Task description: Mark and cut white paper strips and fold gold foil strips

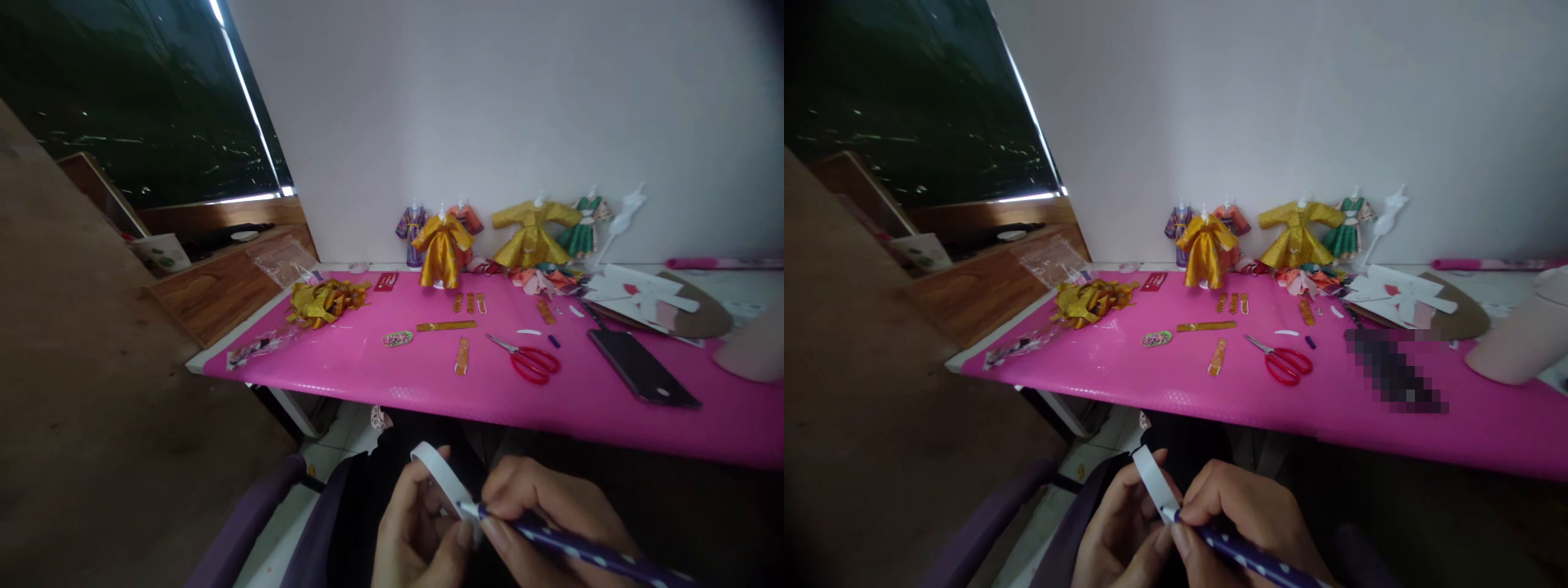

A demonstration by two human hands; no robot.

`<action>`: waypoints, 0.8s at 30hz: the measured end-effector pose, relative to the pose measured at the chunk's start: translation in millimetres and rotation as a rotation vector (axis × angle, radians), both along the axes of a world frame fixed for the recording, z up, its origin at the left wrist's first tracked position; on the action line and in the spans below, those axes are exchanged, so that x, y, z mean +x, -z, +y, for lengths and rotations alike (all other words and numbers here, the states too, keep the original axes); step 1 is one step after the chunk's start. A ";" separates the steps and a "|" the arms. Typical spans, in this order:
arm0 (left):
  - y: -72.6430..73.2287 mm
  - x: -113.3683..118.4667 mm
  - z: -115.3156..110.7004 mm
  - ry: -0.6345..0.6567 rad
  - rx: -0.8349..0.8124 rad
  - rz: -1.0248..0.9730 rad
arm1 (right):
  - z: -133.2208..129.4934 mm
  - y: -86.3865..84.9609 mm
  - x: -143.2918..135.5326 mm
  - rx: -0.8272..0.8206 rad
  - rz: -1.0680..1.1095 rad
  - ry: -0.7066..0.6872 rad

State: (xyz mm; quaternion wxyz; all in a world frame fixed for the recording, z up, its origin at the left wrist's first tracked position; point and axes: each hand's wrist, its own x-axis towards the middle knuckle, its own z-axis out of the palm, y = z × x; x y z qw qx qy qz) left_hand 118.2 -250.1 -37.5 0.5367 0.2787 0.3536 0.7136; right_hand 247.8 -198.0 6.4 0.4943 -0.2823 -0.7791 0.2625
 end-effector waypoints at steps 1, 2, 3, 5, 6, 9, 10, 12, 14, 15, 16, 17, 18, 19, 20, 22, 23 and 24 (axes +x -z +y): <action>-0.7 -0.1 0.0 0.002 0.003 0.003 | 0.3 -0.2 -0.2 0.003 0.000 -0.002; -1.2 -0.2 0.1 0.005 0.005 0.006 | 0.6 -0.6 -0.5 0.008 0.003 -0.008; -1.6 -0.6 0.0 0.007 0.006 0.010 | 1.1 -1.3 -0.7 0.008 0.007 -0.015; -1.6 -1.6 0.0 0.010 0.001 0.021 | 1.9 -3.5 -1.0 -0.003 0.019 -0.028; -1.2 -2.2 -0.1 0.011 -0.001 0.031 | 2.1 -4.8 -1.0 -0.009 0.027 -0.028; 1.3 -3.6 -0.1 0.020 0.006 0.061 | 1.7 -7.8 -0.6 -0.007 0.017 -0.028; 2.3 -3.7 0.0 0.022 0.011 0.062 | 1.3 -8.0 -0.4 0.003 0.014 -0.023; 4.2 -3.6 0.3 0.026 0.016 0.054 | 0.7 -7.7 0.0 0.015 0.010 -0.005; 5.4 -3.3 0.7 0.028 0.024 0.050 | 0.6 -6.7 0.0 0.011 0.006 0.003; 5.6 -3.1 0.9 0.032 0.030 0.055 | 0.8 -6.4 -0.1 0.007 0.003 0.003; 5.6 -3.0 1.0 0.034 0.036 0.061 | 1.0 -6.1 -0.2 0.009 0.003 0.000; 5.3 -3.1 1.0 0.036 0.041 0.065 | 1.2 -5.8 -0.2 0.010 0.002 -0.005; 4.9 -3.1 1.0 0.035 0.042 0.067 | 1.3 -5.6 -0.3 0.013 0.002 -0.007; 4.3 -3.2 0.9 0.035 0.039 0.067 | 1.3 -5.4 -0.3 0.016 0.002 -0.005; 3.7 -3.4 0.7 0.034 0.034 0.066 | 1.1 -5.1 -0.3 0.016 0.000 -0.003; 2.6 -3.4 0.4 0.031 0.026 0.059 | 0.5 -4.5 -0.3 0.021 0.004 0.001; 2.1 -3.4 0.3 0.032 0.023 0.055 | 0.1 -4.2 -0.3 0.019 0.004 0.005; 1.7 -3.2 0.3 0.031 0.021 0.051 | -0.2 -4.0 -0.4 0.022 0.004 0.006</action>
